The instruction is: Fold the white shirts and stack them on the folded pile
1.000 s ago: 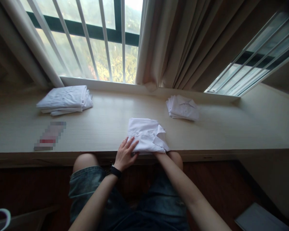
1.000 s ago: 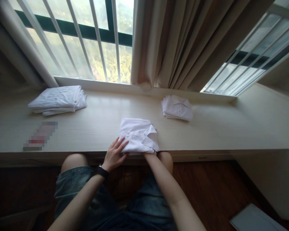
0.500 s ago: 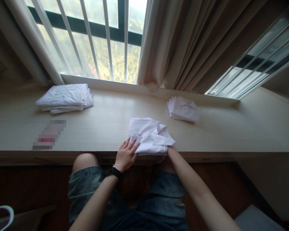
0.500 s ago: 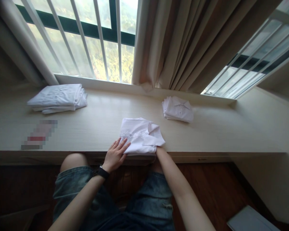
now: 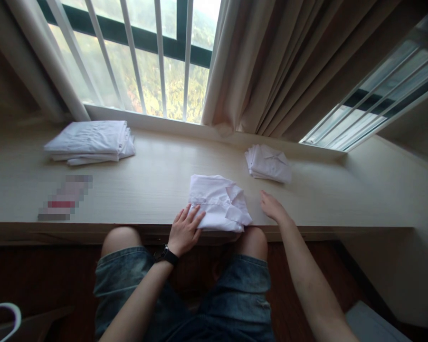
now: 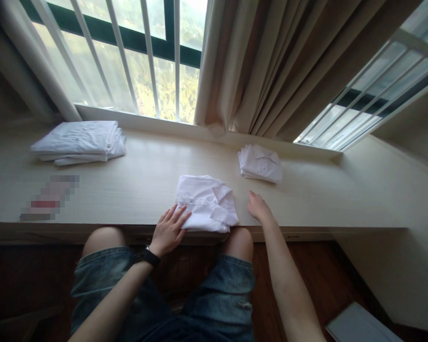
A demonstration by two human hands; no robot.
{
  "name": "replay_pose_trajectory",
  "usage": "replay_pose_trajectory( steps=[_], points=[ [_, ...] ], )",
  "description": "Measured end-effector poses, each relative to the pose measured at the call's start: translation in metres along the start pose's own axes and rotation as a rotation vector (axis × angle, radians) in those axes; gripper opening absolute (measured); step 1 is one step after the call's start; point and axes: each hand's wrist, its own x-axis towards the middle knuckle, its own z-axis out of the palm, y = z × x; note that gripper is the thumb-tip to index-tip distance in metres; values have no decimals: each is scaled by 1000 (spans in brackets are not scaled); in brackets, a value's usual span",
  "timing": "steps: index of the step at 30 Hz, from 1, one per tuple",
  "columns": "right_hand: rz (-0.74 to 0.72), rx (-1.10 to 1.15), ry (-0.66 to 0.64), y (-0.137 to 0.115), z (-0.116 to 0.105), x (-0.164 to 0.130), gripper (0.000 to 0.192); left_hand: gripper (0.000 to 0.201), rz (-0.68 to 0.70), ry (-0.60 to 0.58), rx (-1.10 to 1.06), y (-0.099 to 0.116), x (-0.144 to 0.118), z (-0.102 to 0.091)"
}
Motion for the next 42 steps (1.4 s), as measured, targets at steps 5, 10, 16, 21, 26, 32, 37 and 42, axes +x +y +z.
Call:
replay_pose_trajectory(
  steps=[5, 10, 16, 21, 26, 32, 37, 42],
  points=[
    [-177, 46, -34, -56, -1, 8, 64, 60, 6, -5, 24, -1, 0, 2],
    [-291, -20, -90, -145, 31, 20, 67, 63, 24, 0, 38, -1, -1, 1],
    [-252, -40, -214, -162, 59, 35, 69, 62, 32, -9, 62, 0, -2, -1],
    [-232, 1, -154, -178, 52, 41, 69, 61, 20, -9, 56, 1, -2, 0],
    [-279, 10, -166, -209, 61, 44, 67, 64, 16, -23, 43, 0, -2, 0],
    [-253, 25, -221, -216, 61, 51, 61, 64, 7, -10, 42, 0, -2, 1],
    [-331, 121, 44, -208, 37, -2, 54, 61, 1, -11, 36, 0, -1, 0],
    [9, 671, 290, -173, 47, -131, 34, 60, -44, 5, -10, 1, 1, 3]
  ],
)
